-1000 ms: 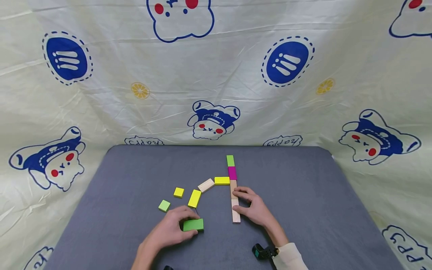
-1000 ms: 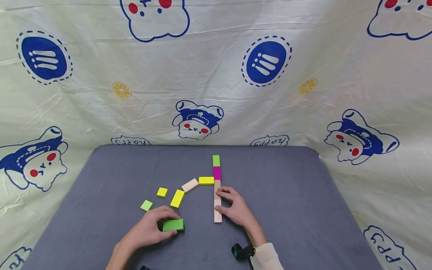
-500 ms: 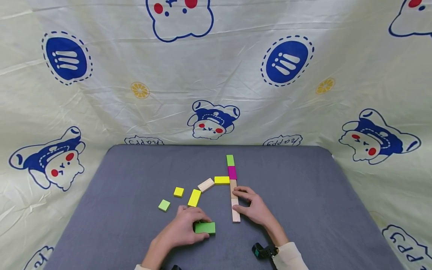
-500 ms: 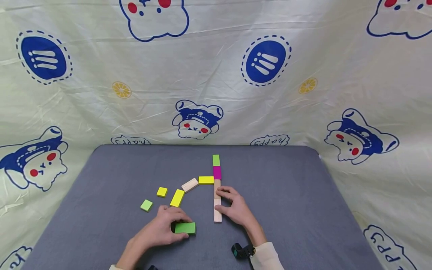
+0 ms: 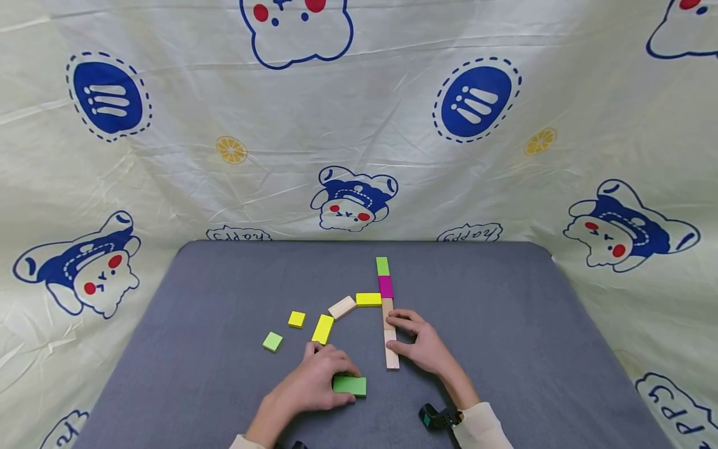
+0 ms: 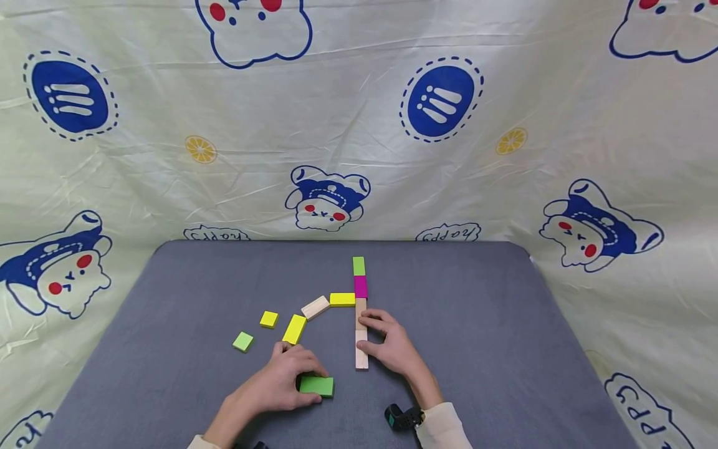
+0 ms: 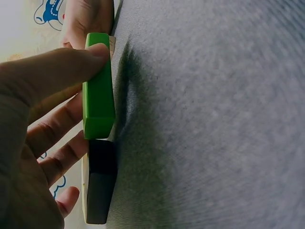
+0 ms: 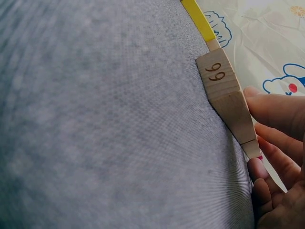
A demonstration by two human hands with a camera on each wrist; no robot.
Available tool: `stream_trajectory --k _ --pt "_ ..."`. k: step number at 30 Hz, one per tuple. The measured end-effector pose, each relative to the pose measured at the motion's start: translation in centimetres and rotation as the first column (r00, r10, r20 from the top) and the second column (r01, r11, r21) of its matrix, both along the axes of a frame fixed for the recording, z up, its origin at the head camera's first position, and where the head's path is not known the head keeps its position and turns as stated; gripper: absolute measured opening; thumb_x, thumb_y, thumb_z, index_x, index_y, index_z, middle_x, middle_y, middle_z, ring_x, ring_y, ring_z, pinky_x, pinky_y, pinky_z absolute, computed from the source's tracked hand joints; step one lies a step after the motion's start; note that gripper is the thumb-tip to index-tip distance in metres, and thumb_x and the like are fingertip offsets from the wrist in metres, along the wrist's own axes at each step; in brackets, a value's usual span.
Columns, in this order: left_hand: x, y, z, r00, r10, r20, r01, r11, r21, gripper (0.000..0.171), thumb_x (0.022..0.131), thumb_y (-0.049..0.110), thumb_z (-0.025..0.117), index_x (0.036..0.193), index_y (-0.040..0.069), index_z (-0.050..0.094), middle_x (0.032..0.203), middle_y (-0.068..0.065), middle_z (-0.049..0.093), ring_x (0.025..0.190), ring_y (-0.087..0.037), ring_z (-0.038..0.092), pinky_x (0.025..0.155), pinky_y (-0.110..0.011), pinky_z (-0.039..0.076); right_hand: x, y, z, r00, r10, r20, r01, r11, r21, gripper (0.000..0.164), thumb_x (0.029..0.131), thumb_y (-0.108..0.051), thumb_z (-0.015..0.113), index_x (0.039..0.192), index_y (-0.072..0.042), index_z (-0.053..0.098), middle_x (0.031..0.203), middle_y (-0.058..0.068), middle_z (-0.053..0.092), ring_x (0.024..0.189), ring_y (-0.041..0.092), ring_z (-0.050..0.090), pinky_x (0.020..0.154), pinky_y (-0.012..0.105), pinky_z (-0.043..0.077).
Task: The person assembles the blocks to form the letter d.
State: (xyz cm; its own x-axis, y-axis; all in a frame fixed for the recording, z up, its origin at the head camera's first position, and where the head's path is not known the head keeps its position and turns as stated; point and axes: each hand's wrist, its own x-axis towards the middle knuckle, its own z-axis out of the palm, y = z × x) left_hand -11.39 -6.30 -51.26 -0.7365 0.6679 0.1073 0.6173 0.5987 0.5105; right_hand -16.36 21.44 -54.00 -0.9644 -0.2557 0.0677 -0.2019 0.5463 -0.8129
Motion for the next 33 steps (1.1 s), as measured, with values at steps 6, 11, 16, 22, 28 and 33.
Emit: stream_trajectory --k 6,11,16,22,28,33 --pt "-0.2 0.2 -0.1 1.000 0.007 0.017 -0.007 0.999 -0.037 0.028 0.080 0.033 0.088 0.107 0.028 0.079 0.102 0.019 0.070 0.096 -0.002 0.057 0.091 -0.040 0.030 0.0 0.0 0.0 1.000 0.006 -0.019 -0.006 1.000 0.005 0.048 0.084 -0.015 0.084 0.130 -0.005 0.071 0.141 0.008 0.061 0.137 0.033 0.052 0.114 0.057 0.039" --pt "-0.3 0.4 -0.2 1.000 0.014 0.027 -0.012 0.998 -0.059 0.027 0.081 0.033 0.087 0.106 0.030 0.079 0.102 0.020 0.069 0.096 -0.001 0.056 0.089 -0.038 0.030 0.0 0.0 0.0 1.000 0.007 -0.025 -0.007 1.000 0.008 0.048 0.084 -0.014 0.084 0.129 -0.005 0.071 0.140 0.008 0.061 0.136 0.034 0.053 0.114 0.057 0.039" --pt "-0.3 0.4 -0.2 1.000 0.021 0.020 -0.019 0.997 -0.074 0.027 0.081 0.033 0.087 0.107 0.031 0.079 0.102 0.020 0.069 0.097 -0.002 0.057 0.090 -0.040 0.030 0.0 -0.1 0.0 1.000 0.006 -0.022 -0.006 1.000 0.001 0.049 0.084 -0.014 0.085 0.129 -0.005 0.071 0.140 0.008 0.061 0.137 0.033 0.053 0.114 0.057 0.039" --pt "-0.1 0.1 -0.2 1.000 0.029 -0.008 -0.029 0.999 -0.044 0.030 0.079 0.035 0.088 0.107 0.029 0.079 0.102 0.018 0.069 0.099 -0.005 0.057 0.090 -0.042 0.029 0.0 -0.1 0.1 1.000 0.007 -0.016 -0.007 1.000 0.001 0.049 0.084 -0.014 0.085 0.129 -0.005 0.071 0.140 0.008 0.061 0.137 0.033 0.053 0.114 0.057 0.039" --pt "0.0 -0.8 -0.1 0.997 0.072 -0.011 -0.072 0.997 0.026 0.035 0.076 0.037 0.090 0.108 0.029 0.077 0.109 0.013 0.066 0.108 -0.009 0.055 0.096 -0.048 0.029 0.0 -0.2 0.2 1.000 0.005 -0.005 -0.005 1.000 0.000 0.048 0.085 -0.014 0.084 0.130 -0.005 0.071 0.141 0.008 0.061 0.137 0.034 0.052 0.113 0.058 0.039" --pt "-0.1 -1.2 -0.1 0.996 0.082 0.015 -0.083 0.997 0.006 0.028 0.078 0.038 0.089 0.102 0.029 0.078 0.115 0.010 0.065 0.113 -0.011 0.052 0.098 -0.051 0.029 0.0 -0.2 0.2 1.000 -0.006 0.013 0.006 1.000 0.003 0.048 0.085 -0.013 0.083 0.130 -0.005 0.071 0.141 0.009 0.061 0.136 0.034 0.052 0.112 0.058 0.041"
